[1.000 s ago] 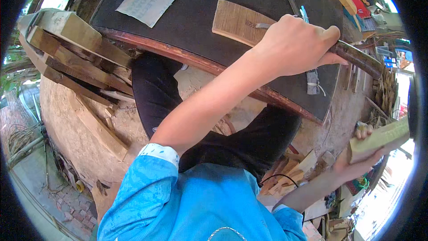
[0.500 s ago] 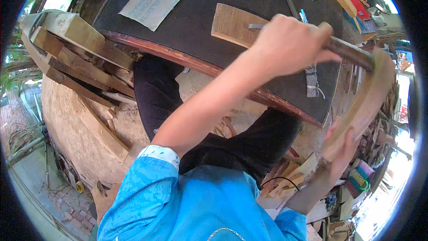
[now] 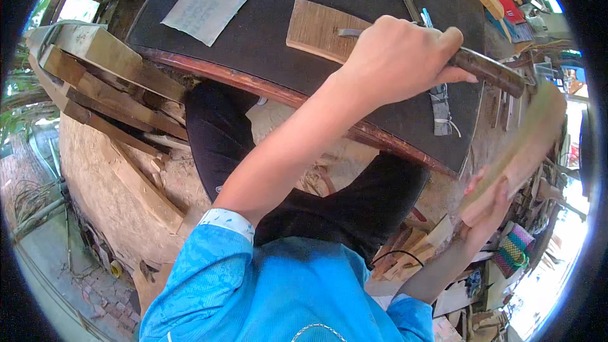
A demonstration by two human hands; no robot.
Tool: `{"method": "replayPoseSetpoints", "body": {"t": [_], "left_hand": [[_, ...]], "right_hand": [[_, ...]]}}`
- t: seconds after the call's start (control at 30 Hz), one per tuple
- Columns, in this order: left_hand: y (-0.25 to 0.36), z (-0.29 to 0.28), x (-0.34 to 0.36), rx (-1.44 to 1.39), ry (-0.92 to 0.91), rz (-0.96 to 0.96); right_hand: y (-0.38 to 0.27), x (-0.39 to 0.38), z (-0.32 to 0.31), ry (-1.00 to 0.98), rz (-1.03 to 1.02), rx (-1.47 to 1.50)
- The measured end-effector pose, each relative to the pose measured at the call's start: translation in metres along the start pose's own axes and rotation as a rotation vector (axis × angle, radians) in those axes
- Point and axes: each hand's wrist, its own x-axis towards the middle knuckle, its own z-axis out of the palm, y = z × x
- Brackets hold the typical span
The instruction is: Brush away sawdust, mark a piece of wood with a pen, and carve/cut it using small woodworking hand tools.
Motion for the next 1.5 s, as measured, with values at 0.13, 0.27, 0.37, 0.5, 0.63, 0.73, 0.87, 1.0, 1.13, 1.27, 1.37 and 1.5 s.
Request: {"method": "replayPoseSetpoints", "body": {"t": [0.13, 0.27, 0.37, 0.5, 0.63, 0.73, 0.87, 1.0, 1.13, 1.27, 1.37, 1.5], "left_hand": [[0.010, -0.001, 0.000, -0.042, -0.096, 0.091], [0.011, 0.005, 0.000, -0.059, -0.108, 0.144], [0.014, 0.008, 0.001, -0.114, -0.090, 0.157], [0.017, 0.011, 0.004, -0.094, -0.037, 0.127], [0.018, 0.011, 0.004, -0.077, -0.018, 0.091], [0.017, 0.012, 0.006, -0.097, 0.039, 0.082], [0.016, 0.011, 0.008, -0.080, 0.067, 0.054], [0.016, 0.012, 0.009, -0.095, 0.061, 0.031], [0.017, 0.013, 0.009, -0.107, 0.090, 0.016], [0.016, 0.014, 0.012, -0.110, 0.127, -0.018], [0.016, 0.014, 0.015, -0.117, 0.202, -0.054], [0.017, 0.014, 0.018, -0.182, 0.238, -0.069]], "right_hand": [[-0.006, 0.003, -0.005, 0.069, 0.005, 0.119], [-0.001, -0.001, 0.005, 0.158, -0.044, 0.059], [0.004, -0.003, 0.006, 0.189, -0.042, 0.007], [0.002, -0.004, 0.007, 0.137, -0.051, -0.088], [0.001, -0.005, 0.012, 0.110, -0.077, -0.102], [0.001, -0.006, 0.017, 0.151, -0.087, -0.117], [0.003, -0.007, 0.024, 0.113, -0.078, -0.116], [0.000, -0.013, 0.040, 0.162, -0.097, -0.142], [0.003, -0.010, 0.033, 0.149, -0.106, -0.141], [0.001, -0.007, 0.035, 0.164, -0.102, -0.164], [-0.010, 0.002, 0.033, 0.165, -0.133, -0.249], [-0.061, 0.025, -0.004, 0.211, -0.178, -0.376]]}}
